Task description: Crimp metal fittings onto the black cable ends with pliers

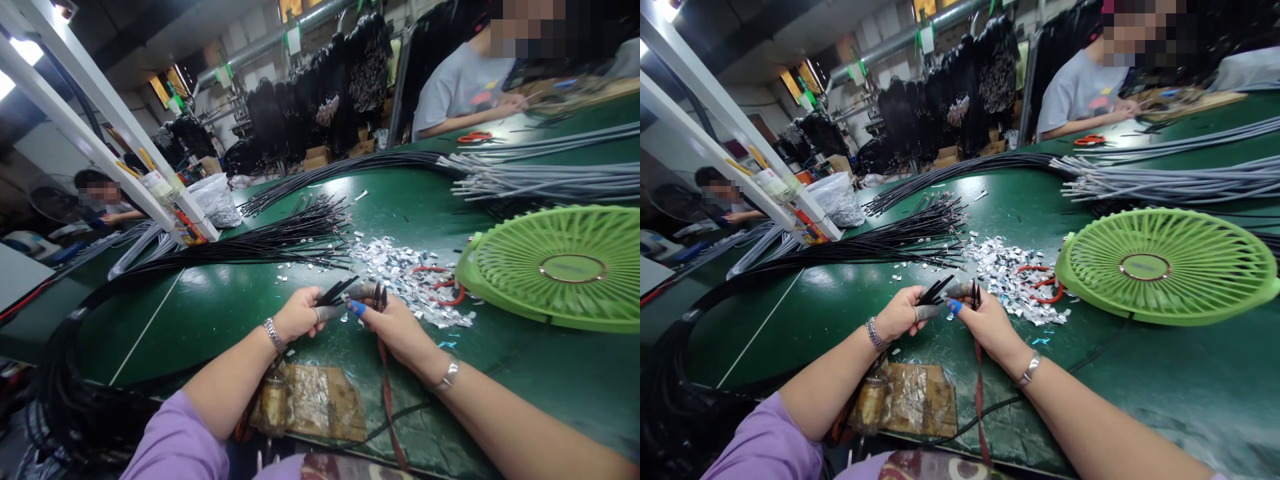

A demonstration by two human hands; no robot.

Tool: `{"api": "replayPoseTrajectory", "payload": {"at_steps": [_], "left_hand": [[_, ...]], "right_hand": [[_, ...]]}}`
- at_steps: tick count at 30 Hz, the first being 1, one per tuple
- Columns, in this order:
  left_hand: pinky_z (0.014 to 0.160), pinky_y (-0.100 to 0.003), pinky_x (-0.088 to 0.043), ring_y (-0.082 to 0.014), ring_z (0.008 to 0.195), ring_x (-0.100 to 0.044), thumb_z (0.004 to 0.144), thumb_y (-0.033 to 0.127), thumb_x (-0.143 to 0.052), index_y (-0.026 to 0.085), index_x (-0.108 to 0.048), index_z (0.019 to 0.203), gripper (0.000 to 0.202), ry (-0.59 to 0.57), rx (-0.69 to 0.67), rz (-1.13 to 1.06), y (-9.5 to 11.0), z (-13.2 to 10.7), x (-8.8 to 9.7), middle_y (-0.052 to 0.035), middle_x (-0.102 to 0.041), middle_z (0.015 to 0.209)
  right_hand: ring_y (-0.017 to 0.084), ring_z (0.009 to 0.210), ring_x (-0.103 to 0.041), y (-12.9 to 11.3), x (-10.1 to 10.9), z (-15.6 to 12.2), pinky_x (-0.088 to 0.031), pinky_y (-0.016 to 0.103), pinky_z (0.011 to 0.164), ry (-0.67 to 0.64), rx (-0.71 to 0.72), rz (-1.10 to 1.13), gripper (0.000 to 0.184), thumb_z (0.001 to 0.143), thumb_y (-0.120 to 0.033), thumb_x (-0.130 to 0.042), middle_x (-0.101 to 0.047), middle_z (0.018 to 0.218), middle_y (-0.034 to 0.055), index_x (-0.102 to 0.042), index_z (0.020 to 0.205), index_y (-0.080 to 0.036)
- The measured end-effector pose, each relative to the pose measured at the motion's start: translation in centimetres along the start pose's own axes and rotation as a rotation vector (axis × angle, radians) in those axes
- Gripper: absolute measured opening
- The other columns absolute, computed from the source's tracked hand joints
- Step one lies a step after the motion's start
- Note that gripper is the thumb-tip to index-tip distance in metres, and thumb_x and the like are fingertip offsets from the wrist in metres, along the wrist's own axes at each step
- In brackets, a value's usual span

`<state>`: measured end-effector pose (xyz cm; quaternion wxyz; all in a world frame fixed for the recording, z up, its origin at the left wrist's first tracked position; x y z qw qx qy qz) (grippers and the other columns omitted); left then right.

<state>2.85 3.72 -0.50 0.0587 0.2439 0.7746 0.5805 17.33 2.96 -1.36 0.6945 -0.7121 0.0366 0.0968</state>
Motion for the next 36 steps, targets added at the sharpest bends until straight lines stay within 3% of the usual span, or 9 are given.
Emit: {"api": "replayPoseTrajectory", "payload": {"at_steps": [3,6,10,14,17,20,26,31,36], "left_hand": [[0.031,-0.016,-0.030,-0.0041,0.031,-0.040,0.062,0.044,-0.071,0.015,-0.050,0.085,0.043,0.019,-0.056,0.012,-0.1,0.2,0.1,0.0077,-0.053,0.051],[0.040,-0.020,-0.040,-0.0062,0.041,-0.050,0.067,0.040,-0.068,0.016,-0.050,0.084,0.035,0.162,-0.236,0.073,0.6,0.0,0.8,0.0013,-0.061,0.071],[0.065,-0.027,-0.048,-0.0134,0.067,-0.058,0.073,0.030,-0.063,0.017,-0.056,0.086,0.019,0.317,-0.520,0.455,2.1,-1.2,1.2,-0.0028,-0.063,0.078],[0.067,-0.027,-0.045,-0.0158,0.068,-0.057,0.075,0.029,-0.059,0.017,-0.060,0.083,0.014,0.325,-0.597,0.849,2.3,-1.7,0.7,-0.0048,-0.062,0.075],[0.064,-0.026,-0.042,-0.0152,0.066,-0.055,0.076,0.023,-0.054,0.018,-0.062,0.079,0.010,0.273,-0.583,0.955,2.1,-1.6,0.3,-0.0042,-0.060,0.070],[0.057,-0.023,-0.039,-0.0119,0.058,-0.049,0.077,0.027,-0.054,0.017,-0.059,0.072,0.012,0.230,-0.477,0.762,1.8,-1.1,0.4,-0.0008,-0.056,0.061],[0.035,-0.018,-0.021,-0.0036,0.034,-0.028,0.066,0.061,-0.062,0.017,-0.048,0.070,0.046,0.148,-0.088,0.039,0.7,0.0,0.9,0.0088,-0.038,0.043],[0.032,-0.017,-0.021,-0.0034,0.033,-0.029,0.063,0.060,-0.065,0.017,-0.049,0.076,0.048,0.160,-0.094,-0.043,0.7,0.1,0.8,0.0091,-0.041,0.044],[0.032,-0.016,-0.023,-0.0027,0.034,-0.032,0.063,0.056,-0.067,0.015,-0.051,0.079,0.047,0.111,-0.099,-0.008,0.2,0.3,0.3,0.0087,-0.043,0.047]], "right_hand": [[0.010,0.047,-0.037,-0.1,0.3,0.0,-0.026,0.024,0.043,0.026,0.001,-0.027,0.032,0.054,-0.041,-0.078,-0.049,0.053,-0.0043,-0.059,0.071,-0.020],[0.009,0.043,-0.033,0.1,0.3,0.1,-0.023,0.024,0.041,0.025,-0.073,-0.005,0.032,0.052,-0.038,-0.078,-0.042,0.047,-0.0074,-0.054,0.065,-0.020],[0.006,0.040,-0.027,0.8,-0.1,0.1,-0.017,0.022,0.039,-0.032,-0.223,0.099,0.034,0.050,-0.032,-0.078,-0.036,0.043,-0.0089,-0.047,0.057,-0.020],[0.004,0.040,-0.024,1.3,-0.5,0.0,-0.014,0.019,0.038,-0.085,-0.319,0.195,0.036,0.046,-0.027,-0.078,-0.034,0.043,-0.0096,-0.044,0.054,-0.020],[0.004,0.041,-0.025,1.3,-0.4,0.0,-0.015,0.019,0.038,-0.078,-0.339,0.225,0.037,0.043,-0.026,-0.079,-0.037,0.044,-0.0088,-0.045,0.053,-0.019],[0.004,0.040,-0.026,0.9,-0.2,-0.1,-0.016,0.019,0.038,-0.068,-0.317,0.216,0.036,0.043,-0.027,-0.080,-0.037,0.043,-0.0086,-0.046,0.052,-0.019],[0.006,0.042,-0.028,0.0,0.1,0.0,-0.018,0.021,0.039,0.008,-0.139,0.239,0.030,0.051,-0.034,-0.078,-0.039,0.045,-0.0079,-0.055,0.063,-0.018],[0.011,0.051,-0.044,0.7,-0.9,-0.3,-0.032,0.024,0.044,-0.064,-0.124,0.074,0.041,0.052,-0.036,-0.080,-0.061,0.067,-0.0001,-0.062,0.083,-0.019],[0.023,0.077,-0.059,0.6,-1.2,-0.2,-0.045,0.034,0.072,-0.024,0.021,-0.097,0.038,0.055,-0.044,-0.078,-0.069,0.080,0.0047,-0.061,0.080,-0.021]]}}
Point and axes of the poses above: each hand's wrist, its own z-axis towards the middle knuckle, its own x-axis out of the back of the hand, y = z × x, the point moved 5 cm from there along z, towards the middle knuckle
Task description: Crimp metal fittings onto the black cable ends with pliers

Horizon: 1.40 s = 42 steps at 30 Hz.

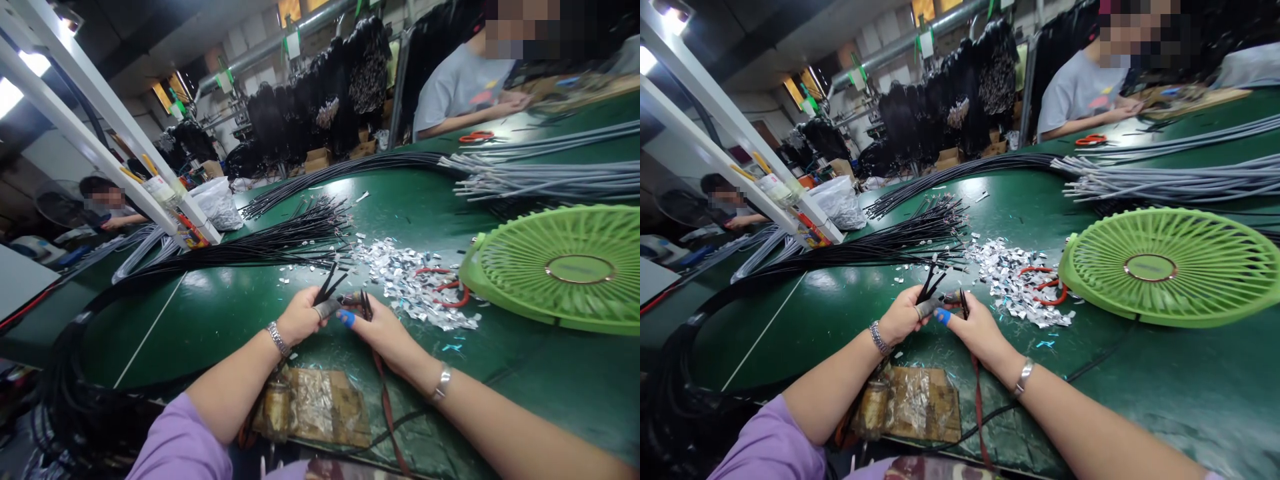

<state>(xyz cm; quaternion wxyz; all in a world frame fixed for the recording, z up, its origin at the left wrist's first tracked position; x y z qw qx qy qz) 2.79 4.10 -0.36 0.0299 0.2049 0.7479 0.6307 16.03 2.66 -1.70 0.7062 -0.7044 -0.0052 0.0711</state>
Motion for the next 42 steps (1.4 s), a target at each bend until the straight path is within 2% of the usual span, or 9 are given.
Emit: {"api": "replayPoseTrajectory", "payload": {"at_steps": [4,9,13,23,26,30,33,37,42], "left_hand": [[0.031,-0.016,-0.022,-0.0024,0.033,-0.031,0.063,0.057,-0.066,0.014,-0.051,0.079,0.048,-0.017,0.004,0.025,0.0,0.0,-0.2,0.0093,-0.042,0.046],[0.032,-0.016,-0.019,-0.0018,0.032,-0.028,0.060,0.061,-0.068,0.014,-0.052,0.079,0.052,-0.038,0.026,-0.016,0.5,-0.2,-0.3,0.0101,-0.040,0.043],[0.031,-0.016,-0.016,-0.0019,0.031,-0.025,0.057,0.059,-0.071,0.015,-0.051,0.077,0.052,-0.071,0.068,-0.094,0.5,-0.2,-0.2,0.0109,-0.037,0.041],[0.030,-0.014,-0.012,-0.0007,0.030,-0.020,0.054,0.046,-0.076,0.015,-0.052,0.073,0.044,-0.290,0.208,-0.232,-0.4,-0.1,0.1,0.0112,-0.033,0.038],[0.030,-0.014,-0.012,-0.0004,0.031,-0.022,0.053,0.041,-0.077,0.014,-0.055,0.075,0.041,-0.321,0.226,-0.249,-0.5,-0.2,0.2,0.0102,-0.036,0.041],[0.031,-0.014,-0.012,0.0005,0.032,-0.023,0.055,0.034,-0.076,0.013,-0.060,0.091,0.045,-0.339,0.251,-0.269,-0.6,-0.3,0.2,0.0093,-0.040,0.048],[0.031,-0.014,-0.012,0.0005,0.032,-0.023,0.056,0.032,-0.074,0.012,-0.060,0.104,0.054,-0.354,0.256,-0.261,-0.6,-0.4,0.1,0.0095,-0.040,0.050],[0.032,-0.014,-0.012,0.0002,0.033,-0.021,0.058,0.033,-0.072,0.010,-0.060,0.108,0.056,-0.360,0.262,-0.250,-0.5,-0.4,0.1,0.0097,-0.039,0.047],[0.032,-0.015,-0.011,-0.0007,0.033,-0.021,0.058,0.031,-0.072,0.011,-0.059,0.107,0.054,-0.339,0.271,-0.264,-0.7,-0.3,0.2,0.0115,-0.034,0.044]], "right_hand": [[0.022,0.073,-0.058,-0.1,0.3,0.3,-0.045,0.034,0.070,0.019,0.081,-0.116,0.035,0.064,-0.049,-0.070,-0.069,0.080,0.0051,-0.061,0.080,-0.020],[0.017,0.061,-0.051,-0.3,0.6,0.4,-0.042,0.029,0.060,0.024,0.147,-0.196,0.024,0.071,-0.044,-0.061,-0.060,0.064,0.0003,-0.058,0.072,-0.021],[0.016,0.059,-0.048,-0.6,0.8,0.5,-0.041,0.028,0.058,-0.001,0.203,-0.215,0.023,0.073,-0.043,-0.058,-0.056,0.061,-0.0007,-0.057,0.069,-0.021],[0.016,0.059,-0.049,-2.1,0.9,0.0,-0.041,0.027,0.056,-0.129,0.410,-0.350,0.019,0.079,-0.034,-0.055,-0.057,0.063,0.0007,-0.058,0.066,-0.020],[0.017,0.065,-0.055,-2.0,1.1,0.1,-0.045,0.029,0.062,-0.172,0.387,-0.251,0.016,0.079,-0.035,-0.057,-0.060,0.069,0.0020,-0.062,0.080,-0.020],[0.015,0.062,-0.053,-1.5,1.3,0.2,-0.045,0.027,0.059,-0.243,0.297,-0.109,0.027,0.075,-0.038,-0.063,-0.060,0.073,0.0012,-0.059,0.095,-0.021],[0.014,0.063,-0.052,-1.2,1.2,0.2,-0.045,0.027,0.060,-0.279,0.240,-0.022,0.033,0.074,-0.039,-0.066,-0.063,0.085,0.0036,-0.056,0.100,-0.022],[0.014,0.066,-0.054,-0.9,1.0,0.2,-0.046,0.028,0.063,-0.283,0.200,0.045,0.038,0.074,-0.042,-0.067,-0.064,0.094,0.0064,-0.053,0.102,-0.022],[0.010,0.056,-0.045,-1.2,0.7,-0.1,-0.038,0.024,0.050,-0.357,0.220,0.056,0.042,0.072,-0.044,-0.069,-0.063,0.094,0.0069,-0.051,0.103,-0.022]]}}
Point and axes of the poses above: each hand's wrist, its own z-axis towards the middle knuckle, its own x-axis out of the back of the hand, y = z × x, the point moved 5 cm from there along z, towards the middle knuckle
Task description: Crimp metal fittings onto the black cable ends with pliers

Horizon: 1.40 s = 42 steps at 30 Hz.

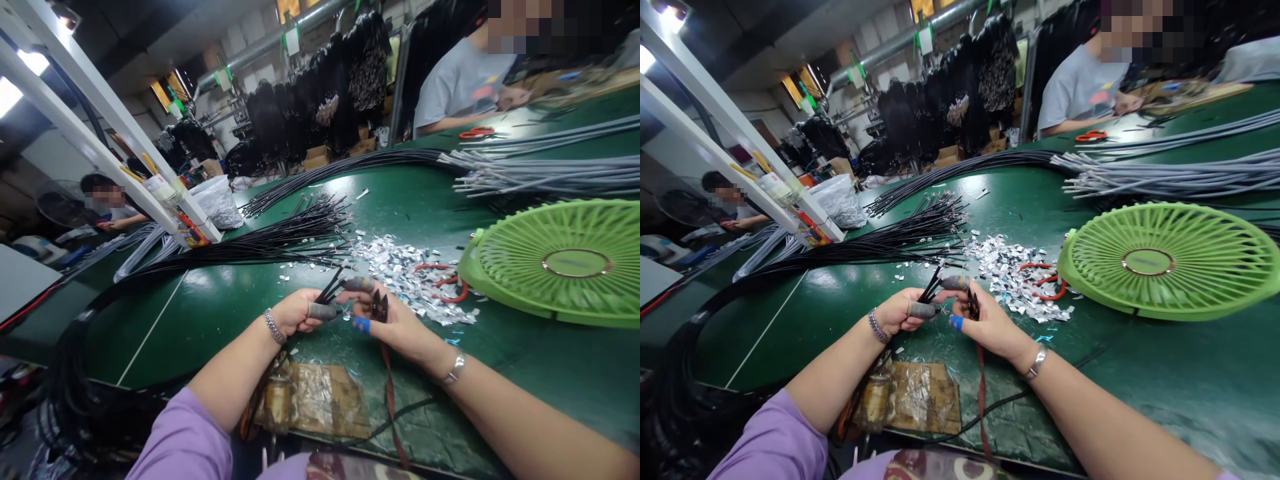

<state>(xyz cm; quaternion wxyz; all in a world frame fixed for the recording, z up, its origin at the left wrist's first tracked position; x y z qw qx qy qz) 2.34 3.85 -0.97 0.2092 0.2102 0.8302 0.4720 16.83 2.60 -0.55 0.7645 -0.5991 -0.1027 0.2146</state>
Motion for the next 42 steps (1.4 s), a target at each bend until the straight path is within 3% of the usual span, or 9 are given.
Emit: {"api": "replayPoseTrajectory", "payload": {"at_steps": [7,12,16,22,26,29,36,42], "left_hand": [[0.031,-0.014,-0.011,-0.0009,0.031,-0.022,0.058,0.034,-0.072,0.013,-0.058,0.084,0.037,0.006,-0.007,0.017,-0.1,0.2,0.0,0.0110,-0.035,0.041],[0.030,-0.014,-0.012,-0.0010,0.030,-0.022,0.055,0.039,-0.073,0.014,-0.055,0.075,0.037,0.016,-0.004,0.033,-0.1,0.2,0.0,0.0102,-0.036,0.038],[0.030,-0.015,-0.012,-0.0007,0.030,-0.022,0.055,0.040,-0.074,0.014,-0.055,0.075,0.038,0.002,-0.007,0.038,0.0,0.1,0.0,0.0101,-0.036,0.039],[0.030,-0.015,-0.012,-0.0003,0.031,-0.023,0.054,0.040,-0.075,0.014,-0.054,0.075,0.039,-0.002,-0.011,0.048,0.2,0.1,-0.3,0.0091,-0.040,0.043],[0.030,-0.016,-0.012,-0.0006,0.030,-0.025,0.056,0.040,-0.075,0.013,-0.054,0.075,0.039,-0.010,-0.019,0.081,0.1,0.0,-0.5,0.0088,-0.041,0.044],[0.030,-0.016,-0.012,-0.0010,0.029,-0.023,0.058,0.040,-0.074,0.014,-0.053,0.072,0.036,0.010,-0.039,0.043,0.1,0.1,-0.3,0.0102,-0.036,0.039],[0.030,-0.016,-0.010,-0.0015,0.027,-0.018,0.059,0.037,-0.071,0.016,-0.051,0.070,0.031,0.070,-0.083,-0.054,0.5,0.3,0.1,0.0116,-0.032,0.034],[0.031,-0.015,-0.011,-0.0004,0.029,-0.022,0.057,0.039,-0.075,0.013,-0.056,0.074,0.036,0.045,-0.027,0.003,-0.1,0.4,-0.3,0.0106,-0.034,0.040]], "right_hand": [[0.011,0.052,-0.041,-0.3,0.2,-0.2,-0.035,0.024,0.046,0.092,0.078,-0.270,0.024,0.077,-0.031,-0.062,-0.058,0.070,0.0012,-0.056,0.096,-0.020],[0.013,0.053,-0.048,0.2,0.2,-0.2,-0.042,0.026,0.050,0.113,0.079,-0.353,0.022,0.077,-0.030,-0.059,-0.057,0.066,0.0003,-0.058,0.097,-0.020],[0.017,0.063,-0.057,0.3,0.3,-0.2,-0.048,0.029,0.056,0.122,0.062,-0.298,0.022,0.077,-0.033,-0.061,-0.061,0.068,0.0021,-0.059,0.095,-0.021],[0.016,0.068,-0.058,-0.1,0.1,0.1,-0.047,0.028,0.064,0.085,-0.024,-0.041,0.025,0.069,-0.031,-0.068,-0.063,0.075,0.0013,-0.055,0.088,-0.022],[0.010,0.053,-0.047,0.8,-0.4,0.1,-0.036,0.022,0.046,0.112,-0.212,0.171,0.026,0.061,-0.029,-0.070,-0.059,0.070,-0.0007,-0.053,0.079,-0.020],[0.008,0.045,-0.037,1.4,-0.4,0.0,-0.026,0.022,0.039,0.175,-0.293,0.182,0.029,0.063,-0.035,-0.069,-0.057,0.068,-0.0005,-0.055,0.082,-0.019],[0.012,0.049,-0.042,0.1,0.5,0.2,-0.034,0.024,0.046,0.171,-0.051,-0.211,0.042,0.068,-0.042,-0.070,-0.047,0.058,-0.0049,-0.059,0.101,-0.020],[0.017,0.065,-0.053,-0.3,0.2,0.6,-0.045,0.030,0.062,0.239,0.069,-0.318,0.033,0.078,-0.053,-0.058,-0.059,0.070,0.0018,-0.063,0.079,-0.021]]}}
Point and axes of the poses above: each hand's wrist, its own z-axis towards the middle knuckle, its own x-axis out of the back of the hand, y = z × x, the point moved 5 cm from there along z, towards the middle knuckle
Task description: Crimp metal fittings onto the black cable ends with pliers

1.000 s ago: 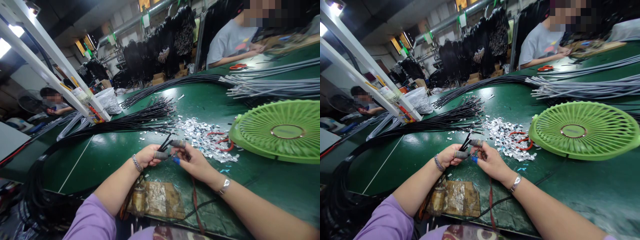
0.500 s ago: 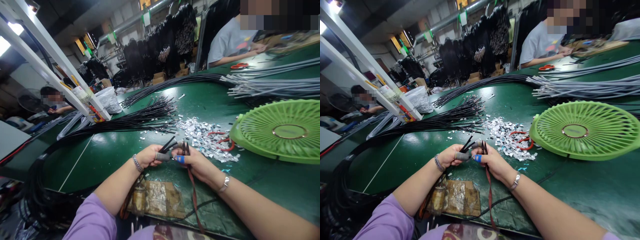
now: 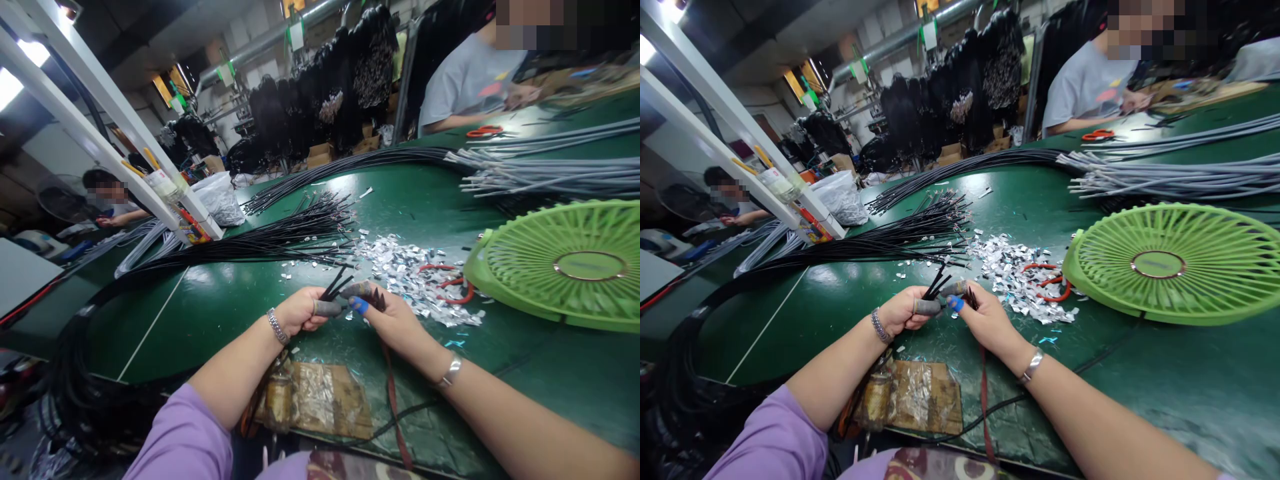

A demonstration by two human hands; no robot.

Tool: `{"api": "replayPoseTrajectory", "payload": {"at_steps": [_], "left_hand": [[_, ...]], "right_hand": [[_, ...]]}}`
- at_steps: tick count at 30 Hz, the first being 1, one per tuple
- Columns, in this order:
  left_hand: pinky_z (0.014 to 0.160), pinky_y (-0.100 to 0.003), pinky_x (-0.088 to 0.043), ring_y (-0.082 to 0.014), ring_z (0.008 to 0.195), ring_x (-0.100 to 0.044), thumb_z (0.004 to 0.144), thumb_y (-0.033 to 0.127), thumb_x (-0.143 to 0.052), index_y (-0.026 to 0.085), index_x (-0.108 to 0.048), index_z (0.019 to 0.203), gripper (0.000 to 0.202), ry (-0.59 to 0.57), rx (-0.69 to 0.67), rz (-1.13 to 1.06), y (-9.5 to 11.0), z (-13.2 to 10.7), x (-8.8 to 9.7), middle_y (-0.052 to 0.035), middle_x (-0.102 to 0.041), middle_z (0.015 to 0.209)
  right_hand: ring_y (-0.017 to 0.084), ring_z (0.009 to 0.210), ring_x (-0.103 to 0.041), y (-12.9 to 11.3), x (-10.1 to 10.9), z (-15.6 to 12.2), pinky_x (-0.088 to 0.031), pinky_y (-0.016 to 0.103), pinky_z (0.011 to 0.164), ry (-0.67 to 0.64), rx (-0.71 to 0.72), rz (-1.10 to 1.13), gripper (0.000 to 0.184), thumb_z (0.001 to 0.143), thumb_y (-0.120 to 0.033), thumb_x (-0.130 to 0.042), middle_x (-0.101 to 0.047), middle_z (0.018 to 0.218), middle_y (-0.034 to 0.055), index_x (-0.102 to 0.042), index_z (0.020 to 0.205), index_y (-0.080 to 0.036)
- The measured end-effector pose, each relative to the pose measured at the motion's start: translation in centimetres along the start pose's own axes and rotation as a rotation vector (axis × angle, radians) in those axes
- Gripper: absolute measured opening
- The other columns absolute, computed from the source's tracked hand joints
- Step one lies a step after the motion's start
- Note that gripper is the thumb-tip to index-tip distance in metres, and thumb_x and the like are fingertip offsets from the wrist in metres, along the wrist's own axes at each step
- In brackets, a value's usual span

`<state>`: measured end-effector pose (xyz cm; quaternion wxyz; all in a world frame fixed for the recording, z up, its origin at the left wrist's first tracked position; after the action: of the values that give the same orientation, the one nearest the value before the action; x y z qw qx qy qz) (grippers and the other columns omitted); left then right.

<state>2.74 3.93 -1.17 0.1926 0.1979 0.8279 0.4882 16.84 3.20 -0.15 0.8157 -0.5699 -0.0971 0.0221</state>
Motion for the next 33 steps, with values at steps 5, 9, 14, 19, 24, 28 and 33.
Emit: {"api": "replayPoseTrajectory", "payload": {"at_steps": [5,9,14,19,24,28,33], "left_hand": [[0.031,-0.015,-0.011,-0.0011,0.027,-0.020,0.061,0.035,-0.071,0.014,-0.053,0.070,0.029,-0.026,-0.002,-0.077,0.1,0.0,0.3,0.0112,-0.031,0.037],[0.030,-0.016,-0.010,-0.0024,0.026,-0.018,0.067,0.033,-0.065,0.015,-0.051,0.068,0.023,0.007,-0.023,-0.191,0.7,-0.2,0.8,0.0110,-0.029,0.034],[0.030,-0.015,-0.010,-0.0028,0.026,-0.019,0.073,0.031,-0.062,0.015,-0.049,0.067,0.021,0.036,-0.017,-0.229,1.0,-0.4,0.8,0.0108,-0.028,0.034],[0.030,-0.015,-0.010,-0.0026,0.026,-0.019,0.072,0.030,-0.064,0.016,-0.048,0.069,0.021,0.054,-0.014,-0.225,0.9,-0.3,0.7,0.0110,-0.029,0.035],[0.029,-0.016,-0.011,-0.0029,0.026,-0.019,0.072,0.030,-0.060,0.015,-0.049,0.068,0.018,0.031,0.000,-0.175,0.7,-0.2,0.4,0.0110,-0.028,0.035],[0.029,-0.015,-0.012,-0.0027,0.026,-0.018,0.069,0.029,-0.061,0.016,-0.049,0.069,0.018,0.020,-0.016,-0.157,0.6,-0.1,0.4,0.0110,-0.030,0.035],[0.028,-0.015,-0.012,-0.0025,0.026,-0.018,0.063,0.030,-0.063,0.016,-0.048,0.069,0.021,-0.005,-0.039,-0.140,0.6,0.0,0.3,0.0110,-0.031,0.034]], "right_hand": [[0.016,0.050,-0.050,0.5,0.5,-0.1,-0.041,0.028,0.051,-0.001,-0.041,-0.144,0.038,0.090,-0.049,-0.036,-0.053,0.053,-0.0005,-0.055,0.072,-0.022],[0.019,0.053,-0.055,-0.5,0.7,-0.8,-0.041,0.030,0.051,-0.032,0.101,-0.504,0.029,0.090,-0.041,-0.035,-0.060,0.064,0.0035,-0.056,0.094,-0.020],[0.023,0.066,-0.057,-1.3,-0.7,-1.6,-0.045,0.033,0.059,-0.060,0.302,-0.779,0.023,0.087,-0.027,-0.039,-0.061,0.078,0.0101,-0.054,0.101,-0.016],[0.022,0.069,-0.055,-1.0,-0.9,-1.2,-0.046,0.031,0.063,-0.014,0.365,-0.816,0.018,0.080,-0.013,-0.041,-0.058,0.077,0.0072,-0.054,0.092,-0.020],[0.020,0.062,-0.051,-0.7,-0.8,-0.9,-0.042,0.029,0.057,0.006,0.363,-0.880,0.017,0.074,-0.008,-0.041,-0.054,0.070,0.0053,-0.051,0.080,-0.021],[0.020,0.063,-0.051,-0.9,-0.9,-1.0,-0.042,0.029,0.057,0.009,0.380,-0.869,0.017,0.075,-0.007,-0.041,-0.054,0.069,0.0048,-0.048,0.079,-0.022],[0.020,0.062,-0.051,-0.8,-0.9,-0.9,-0.041,0.029,0.057,0.009,0.375,-0.885,0.017,0.074,-0.006,-0.040,-0.054,0.068,0.0048,-0.047,0.076,-0.022]]}}
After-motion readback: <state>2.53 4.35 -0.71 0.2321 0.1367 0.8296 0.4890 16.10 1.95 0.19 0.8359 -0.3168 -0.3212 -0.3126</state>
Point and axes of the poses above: each hand's wrist, its own z-axis towards the middle knuckle, its own x-axis out of the back of the hand, y = z × x, the point moved 5 cm from there along z, towards the middle knuckle
